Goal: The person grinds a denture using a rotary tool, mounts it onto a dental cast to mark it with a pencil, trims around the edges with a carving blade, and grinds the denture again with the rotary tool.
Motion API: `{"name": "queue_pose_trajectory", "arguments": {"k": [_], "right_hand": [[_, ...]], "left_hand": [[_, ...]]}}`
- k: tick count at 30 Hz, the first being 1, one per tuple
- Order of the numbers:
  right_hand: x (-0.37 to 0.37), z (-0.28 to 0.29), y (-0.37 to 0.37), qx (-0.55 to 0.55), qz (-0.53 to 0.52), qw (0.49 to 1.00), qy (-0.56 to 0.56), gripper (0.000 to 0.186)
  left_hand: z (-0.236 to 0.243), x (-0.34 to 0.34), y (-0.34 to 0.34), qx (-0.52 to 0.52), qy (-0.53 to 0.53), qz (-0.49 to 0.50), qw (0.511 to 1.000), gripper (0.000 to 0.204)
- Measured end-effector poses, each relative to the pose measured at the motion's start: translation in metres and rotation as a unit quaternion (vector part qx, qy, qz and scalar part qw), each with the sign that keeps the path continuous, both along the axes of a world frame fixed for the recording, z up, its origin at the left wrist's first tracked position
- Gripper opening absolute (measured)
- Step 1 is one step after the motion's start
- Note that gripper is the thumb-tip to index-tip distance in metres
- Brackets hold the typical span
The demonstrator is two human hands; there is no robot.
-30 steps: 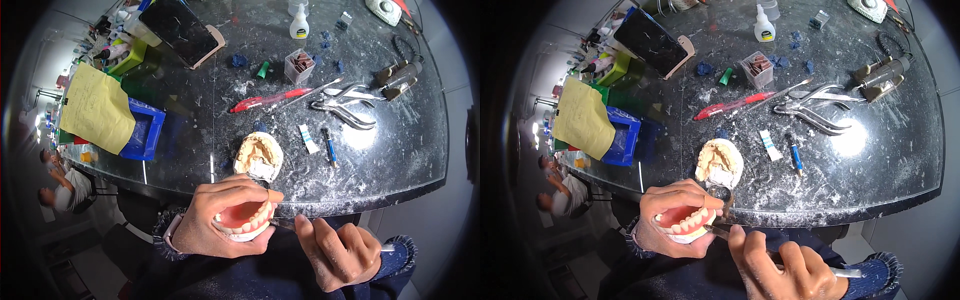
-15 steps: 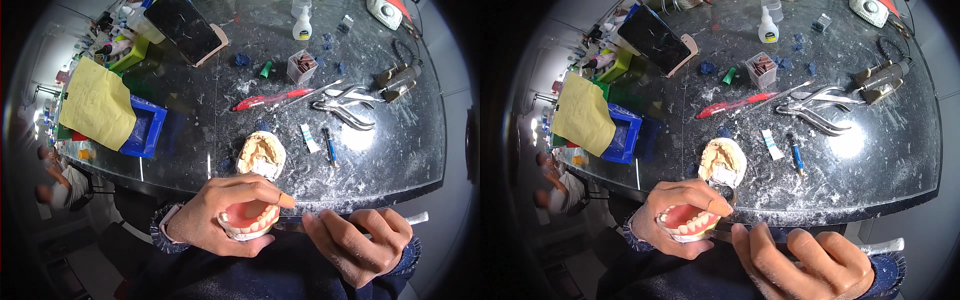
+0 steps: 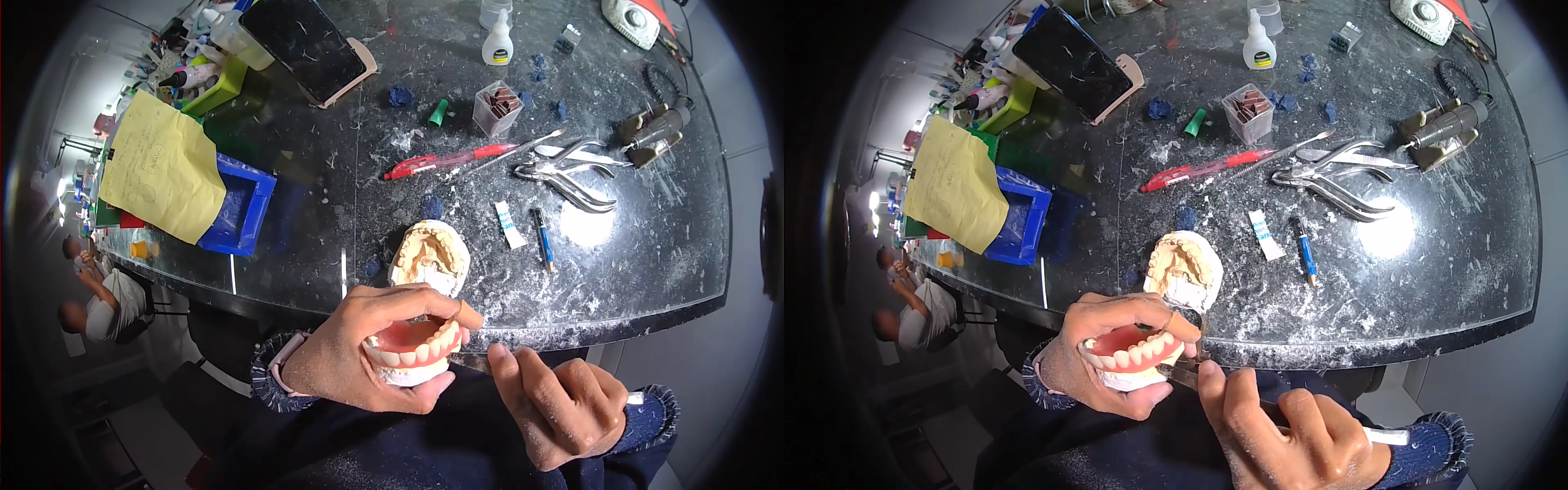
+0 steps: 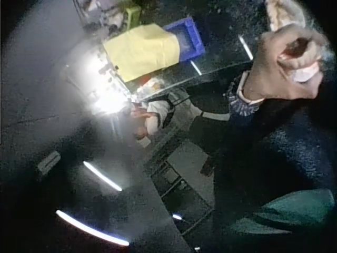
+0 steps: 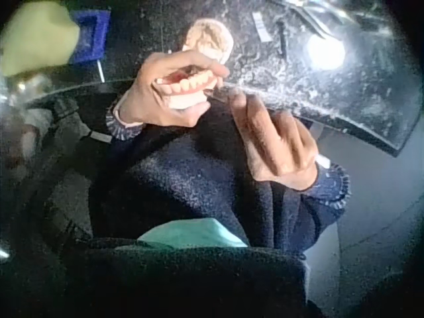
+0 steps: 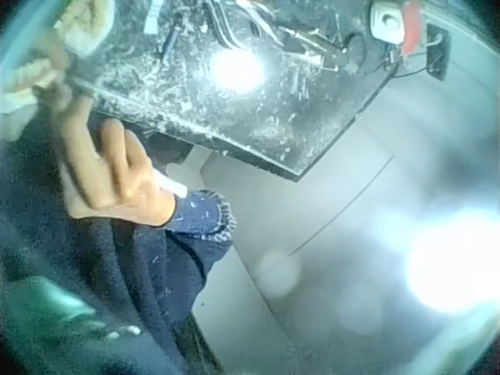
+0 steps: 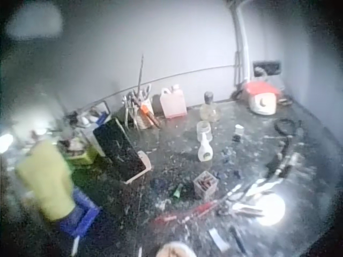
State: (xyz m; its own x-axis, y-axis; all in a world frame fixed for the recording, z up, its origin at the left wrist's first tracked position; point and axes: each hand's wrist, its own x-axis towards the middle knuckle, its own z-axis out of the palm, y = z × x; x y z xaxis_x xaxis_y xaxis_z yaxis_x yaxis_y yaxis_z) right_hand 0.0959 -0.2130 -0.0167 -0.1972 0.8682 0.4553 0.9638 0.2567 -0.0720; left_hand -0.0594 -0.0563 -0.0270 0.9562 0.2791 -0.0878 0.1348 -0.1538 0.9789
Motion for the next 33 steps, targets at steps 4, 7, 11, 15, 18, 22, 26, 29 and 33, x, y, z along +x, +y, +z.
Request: {"name": "queue_pose_trajectory", "arguments": {"k": [4, 7, 11, 15, 18, 22, 26, 29, 33], "right_hand": [[0.006, 0.01, -0.003, -0.056, -0.005, 0.998, 0.03, 0.035], [0.006, 0.01, -0.001, -0.078, 0.001, 0.996, 0.053, 0.037], [0.01, 0.008, 0.001, -0.068, 0.004, 0.995, 0.07, 0.035], [0.02, 0.01, 0.0, -0.066, 0.019, 0.996, 0.055, 0.031], [0.029, 0.002, 0.001, -0.096, 0.025, 0.992, 0.074, 0.031], [0.045, 0.001, -0.001, -0.099, -0.013, 0.989, 0.111, 0.021], [0.075, 0.017, -0.004, -0.166, -0.019, 0.972, 0.166, 0.019], [0.081, 0.022, -0.013, -0.134, -0.07, 0.972, 0.179, 0.022], [0.074, 0.026, -0.018, -0.1, -0.113, 0.972, 0.182, 0.032]], "left_hand": [[-0.002, 0.007, 0.001, -0.023, 0.004, 0.004, 1.0, 0.042], [-0.001, 0.003, 0.004, -0.025, 0.012, -0.005, 1.0, 0.041], [-0.001, 0.001, 0.008, -0.119, 0.042, -0.047, 0.991, 0.062], [-0.015, -0.004, 0.027, -0.176, -0.023, -0.237, 0.955, 0.081], [-0.02, 0.002, 0.037, -0.17, -0.013, -0.284, 0.944, 0.081], [-0.026, 0.02, 0.028, -0.1, -0.067, -0.259, 0.958, 0.082], [-0.023, 0.032, 0.013, -0.025, -0.132, -0.181, 0.974, 0.077], [-0.019, 0.046, 0.005, 0.016, -0.11, -0.145, 0.983, 0.077], [-0.029, 0.063, -0.008, -0.027, -0.075, -0.027, 0.996, 0.088]]}}
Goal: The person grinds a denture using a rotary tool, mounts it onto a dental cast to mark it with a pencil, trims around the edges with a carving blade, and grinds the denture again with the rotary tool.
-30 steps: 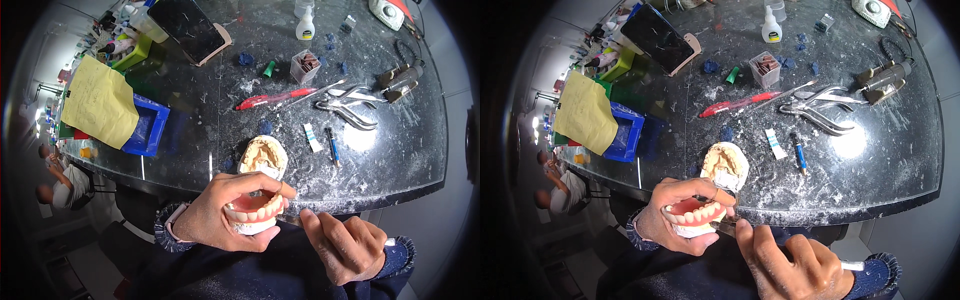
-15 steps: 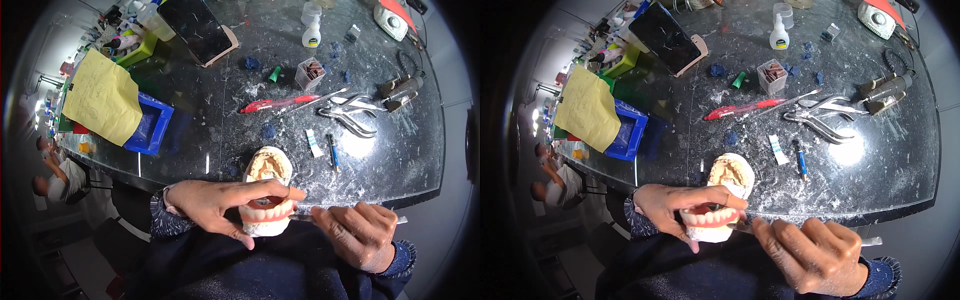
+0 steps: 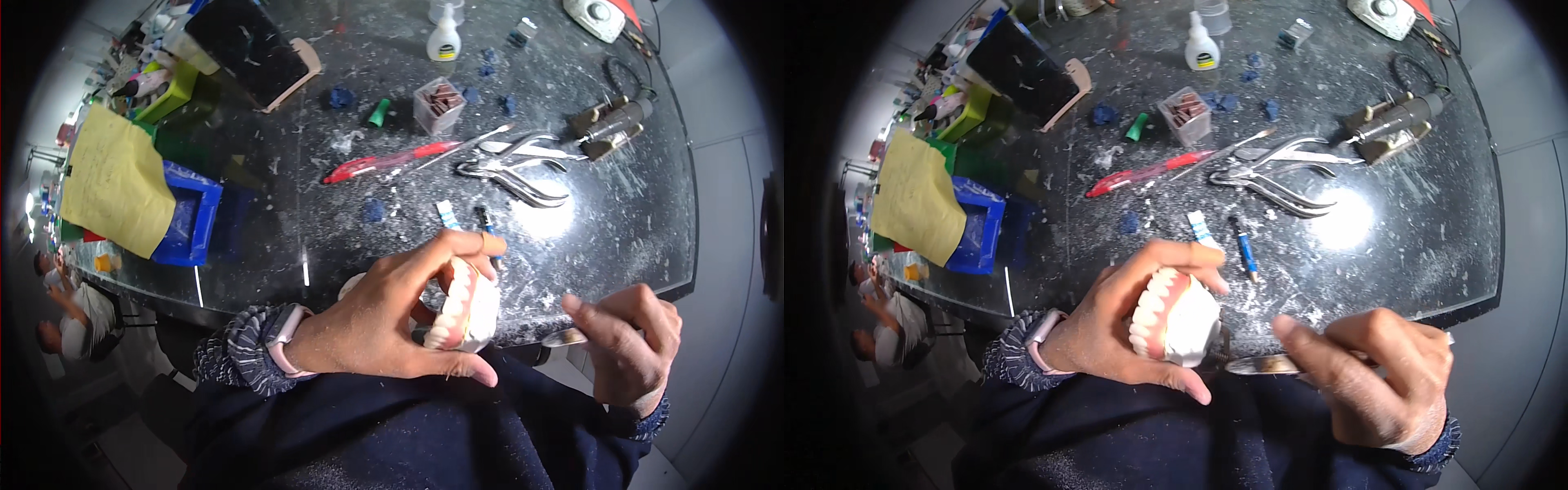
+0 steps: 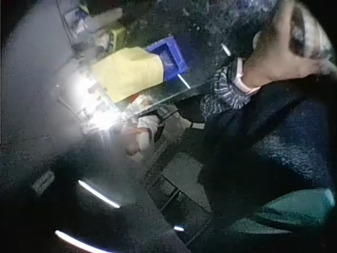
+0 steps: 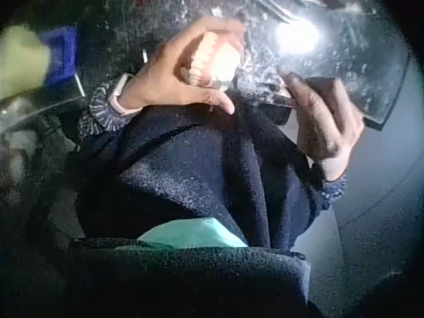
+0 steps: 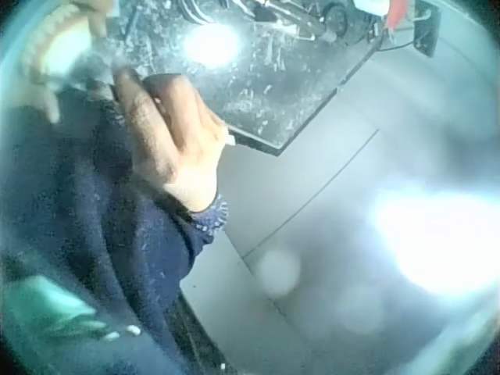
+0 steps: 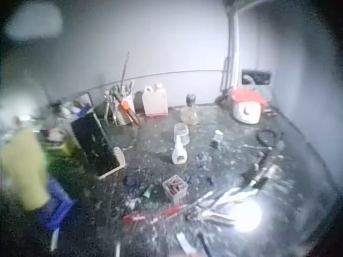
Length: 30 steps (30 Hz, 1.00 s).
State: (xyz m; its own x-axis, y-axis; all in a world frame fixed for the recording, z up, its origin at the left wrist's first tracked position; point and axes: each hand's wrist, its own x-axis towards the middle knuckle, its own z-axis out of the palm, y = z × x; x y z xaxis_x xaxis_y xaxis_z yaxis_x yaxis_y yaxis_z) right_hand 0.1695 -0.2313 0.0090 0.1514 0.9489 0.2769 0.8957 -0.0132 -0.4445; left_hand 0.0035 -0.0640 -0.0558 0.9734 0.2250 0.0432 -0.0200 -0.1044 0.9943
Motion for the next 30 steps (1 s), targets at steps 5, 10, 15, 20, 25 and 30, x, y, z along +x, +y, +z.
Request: {"name": "queue_pose_trajectory", "arguments": {"k": [5, 10, 15, 20, 25, 30], "right_hand": [[0.014, -0.011, 0.001, -0.006, 0.088, 0.992, -0.087, 0.038], [0.018, 0.008, -0.006, 0.009, 0.117, 0.978, -0.172, 0.04], [0.016, 0.003, 0.012, 0.065, 0.122, 0.955, -0.264, 0.032], [0.01, 0.006, 0.019, 0.071, 0.117, 0.944, -0.299, 0.031], [0.004, 0.003, 0.022, 0.054, 0.1, 0.942, -0.317, 0.03], [0.001, 0.017, 0.02, -0.032, 0.112, 0.95, -0.291, 0.029]], "left_hand": [[-0.002, 0.012, 0.011, 0.103, -0.012, -0.056, 0.993, 0.077], [0.012, 0.024, 0.013, 0.121, 0.012, -0.068, 0.99, 0.065], [0.01, 0.03, 0.012, 0.087, 0.115, -0.052, 0.988, 0.062], [0.009, 0.036, 0.01, 0.062, 0.127, -0.045, 0.989, 0.058], [0.009, 0.036, 0.004, 0.078, 0.157, -0.032, 0.984, 0.051], [0.007, 0.04, 0.003, 0.068, 0.154, -0.048, 0.985, 0.051]]}}
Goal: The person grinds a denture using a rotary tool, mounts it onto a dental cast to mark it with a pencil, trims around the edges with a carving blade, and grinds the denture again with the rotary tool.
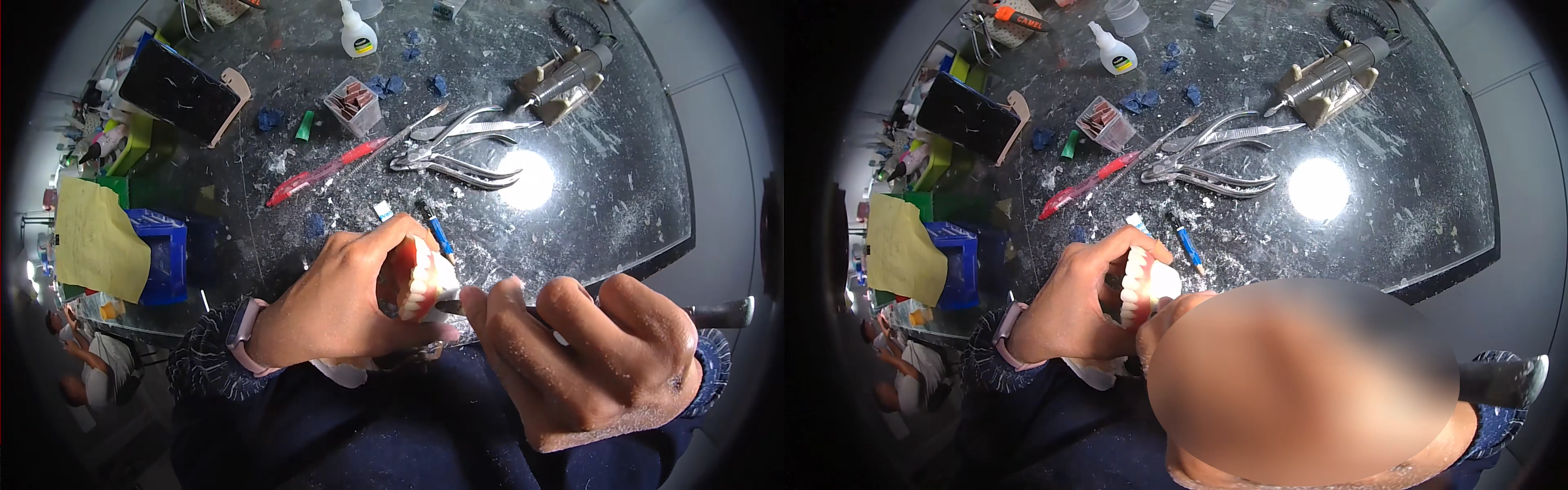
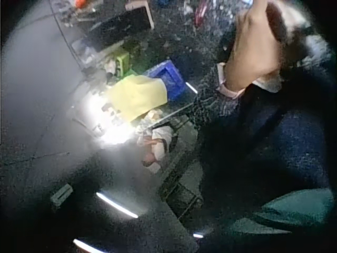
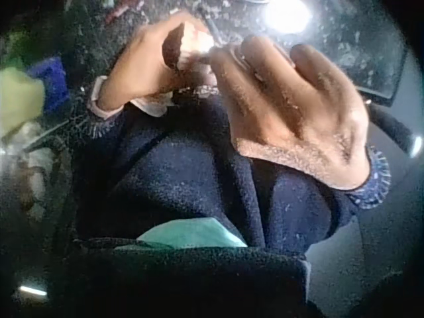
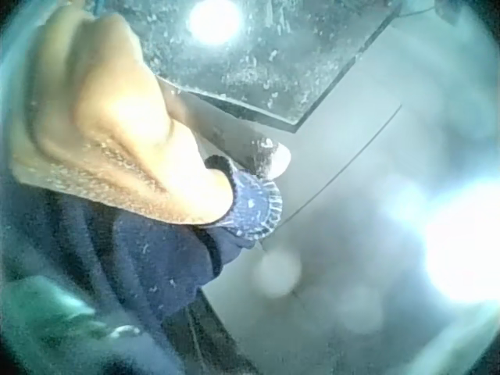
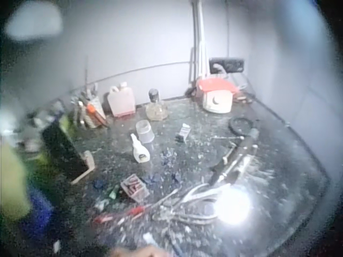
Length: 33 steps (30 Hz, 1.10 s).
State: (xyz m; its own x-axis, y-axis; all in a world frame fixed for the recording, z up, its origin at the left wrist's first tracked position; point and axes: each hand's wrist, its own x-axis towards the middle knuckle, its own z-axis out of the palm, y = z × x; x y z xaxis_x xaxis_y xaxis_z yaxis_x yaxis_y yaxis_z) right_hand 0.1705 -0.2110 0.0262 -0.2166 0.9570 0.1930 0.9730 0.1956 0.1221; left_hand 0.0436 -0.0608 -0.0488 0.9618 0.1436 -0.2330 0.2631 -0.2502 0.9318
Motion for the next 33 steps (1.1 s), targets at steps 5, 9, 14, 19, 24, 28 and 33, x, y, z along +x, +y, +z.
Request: {"name": "queue_pose_trajectory", "arguments": {"k": [5, 9, 14, 19, 24, 28, 33], "right_hand": [[0.0, -0.007, 0.003, 0.022, 0.033, 0.999, -0.03, 0.03], [-0.008, 0.004, 0.006, -0.015, 0.005, 0.999, -0.046, 0.024], [-0.012, 0.002, 0.015, -0.012, 0.03, 0.993, -0.117, 0.012], [-0.014, -0.01, -0.011, -0.007, 0.011, 0.984, -0.175, 0.016], [-0.016, -0.017, -0.017, -0.02, -0.009, 0.993, -0.116, 0.032], [-0.015, -0.02, -0.021, 0.005, -0.043, 0.997, -0.068, 0.036], [-0.007, -0.012, -0.016, -0.006, -0.018, 0.999, -0.037, 0.035]], "left_hand": [[-0.002, -0.006, 0.002, 0.023, -0.005, 0.02, 1.0, 0.054], [-0.005, -0.006, -0.002, 0.047, 0.0, 0.021, 0.999, 0.054], [-0.009, -0.011, -0.001, 0.08, 0.031, 0.055, 0.995, 0.052], [-0.004, -0.007, -0.011, 0.083, 0.016, 0.092, 0.992, 0.053], [-0.009, -0.012, -0.013, 0.07, 0.013, 0.11, 0.991, 0.055], [-0.007, -0.012, -0.011, 0.066, 0.006, 0.097, 0.993, 0.056], [0.0, -0.013, -0.014, 0.07, -0.01, 0.097, 0.993, 0.055]]}}
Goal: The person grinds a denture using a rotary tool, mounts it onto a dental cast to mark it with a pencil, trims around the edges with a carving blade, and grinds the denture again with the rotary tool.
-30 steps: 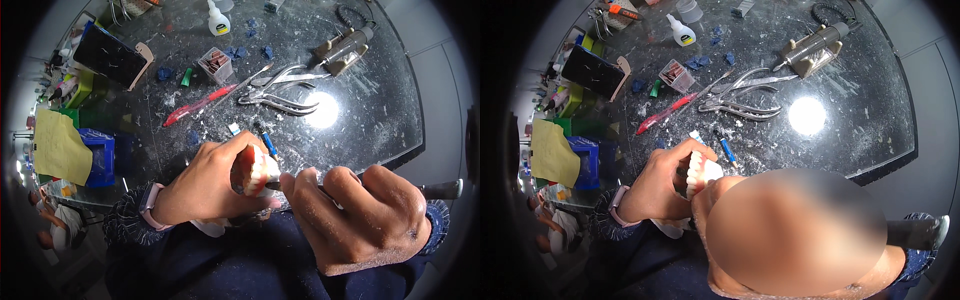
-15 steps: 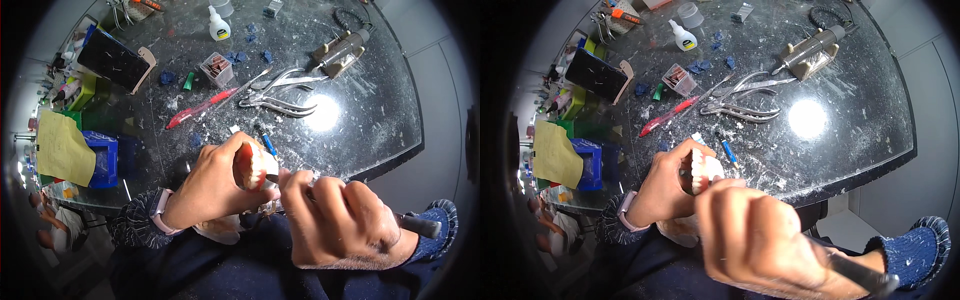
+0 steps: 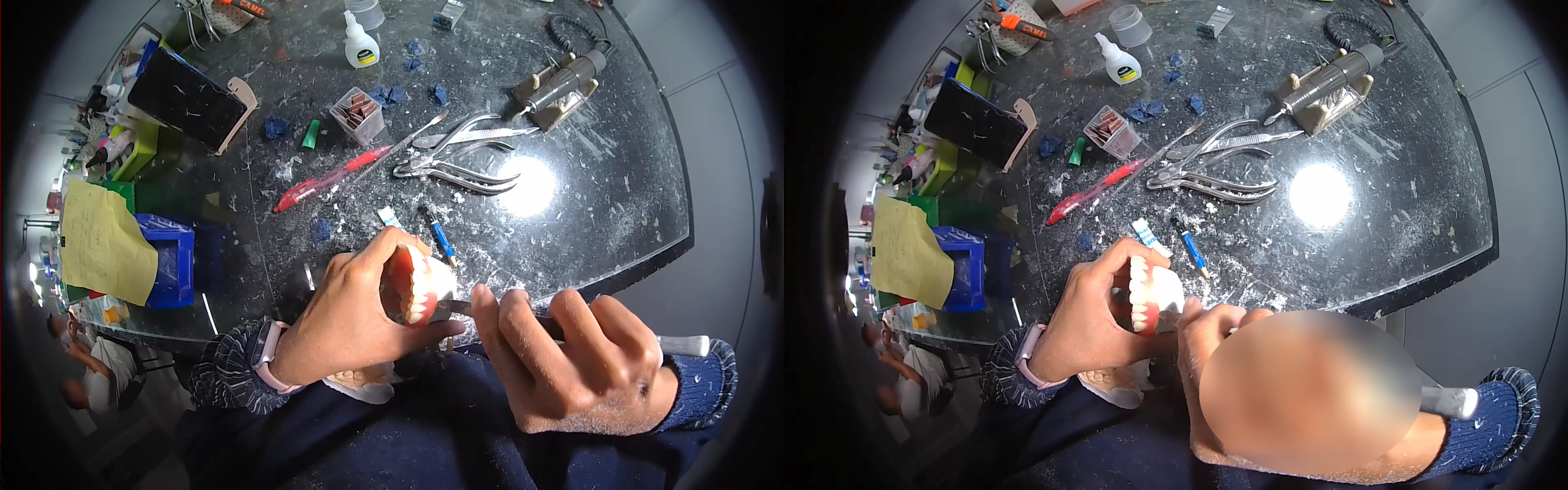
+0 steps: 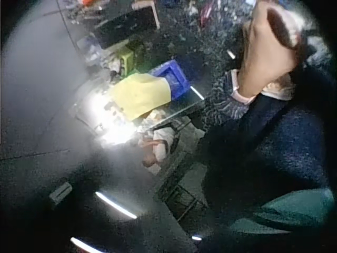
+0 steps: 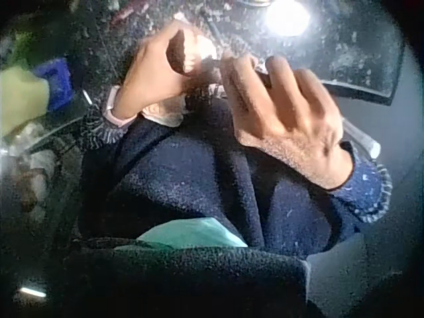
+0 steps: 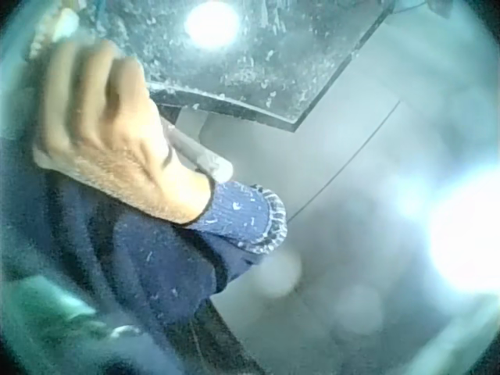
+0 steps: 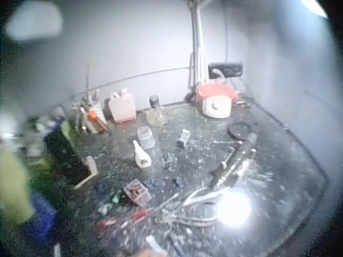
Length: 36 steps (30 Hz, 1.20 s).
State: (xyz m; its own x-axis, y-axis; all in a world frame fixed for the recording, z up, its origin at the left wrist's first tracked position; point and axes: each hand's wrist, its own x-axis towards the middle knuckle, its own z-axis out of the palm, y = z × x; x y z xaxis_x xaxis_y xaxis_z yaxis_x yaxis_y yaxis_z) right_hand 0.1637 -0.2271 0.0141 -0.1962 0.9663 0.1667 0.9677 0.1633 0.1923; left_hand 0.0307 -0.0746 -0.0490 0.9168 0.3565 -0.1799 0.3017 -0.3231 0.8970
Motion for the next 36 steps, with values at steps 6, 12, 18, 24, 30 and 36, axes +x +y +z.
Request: {"name": "queue_pose_trajectory", "arguments": {"k": [6, 12, 18, 24, 30, 36], "right_hand": [[0.0, 0.004, 0.004, 0.018, 0.02, 0.998, -0.061, 0.034], [0.0, 0.011, 0.014, 0.021, 0.051, 0.996, -0.075, 0.03], [-0.005, 0.012, 0.015, 0.019, 0.095, 0.98, -0.174, 0.021], [-0.009, 0.006, -0.001, -0.003, 0.04, 0.993, -0.112, 0.026], [-0.009, 0.006, 0.002, -0.033, 0.017, 0.998, -0.049, 0.03], [-0.005, 0.004, -0.003, -0.039, 0.016, 0.997, -0.057, 0.031]], "left_hand": [[-0.002, 0.002, 0.001, -0.011, 0.024, -0.008, 1.0, 0.055], [0.0, -0.001, 0.004, 0.001, 0.035, -0.008, 0.999, 0.056], [-0.003, -0.005, -0.001, 0.003, 0.015, 0.004, 1.0, 0.057], [-0.002, -0.004, -0.008, 0.019, -0.02, 0.001, 1.0, 0.059], [-0.005, -0.007, -0.007, 0.033, -0.045, 0.028, 0.998, 0.059], [-0.004, -0.009, -0.008, 0.002, -0.02, 0.009, 1.0, 0.06]]}}
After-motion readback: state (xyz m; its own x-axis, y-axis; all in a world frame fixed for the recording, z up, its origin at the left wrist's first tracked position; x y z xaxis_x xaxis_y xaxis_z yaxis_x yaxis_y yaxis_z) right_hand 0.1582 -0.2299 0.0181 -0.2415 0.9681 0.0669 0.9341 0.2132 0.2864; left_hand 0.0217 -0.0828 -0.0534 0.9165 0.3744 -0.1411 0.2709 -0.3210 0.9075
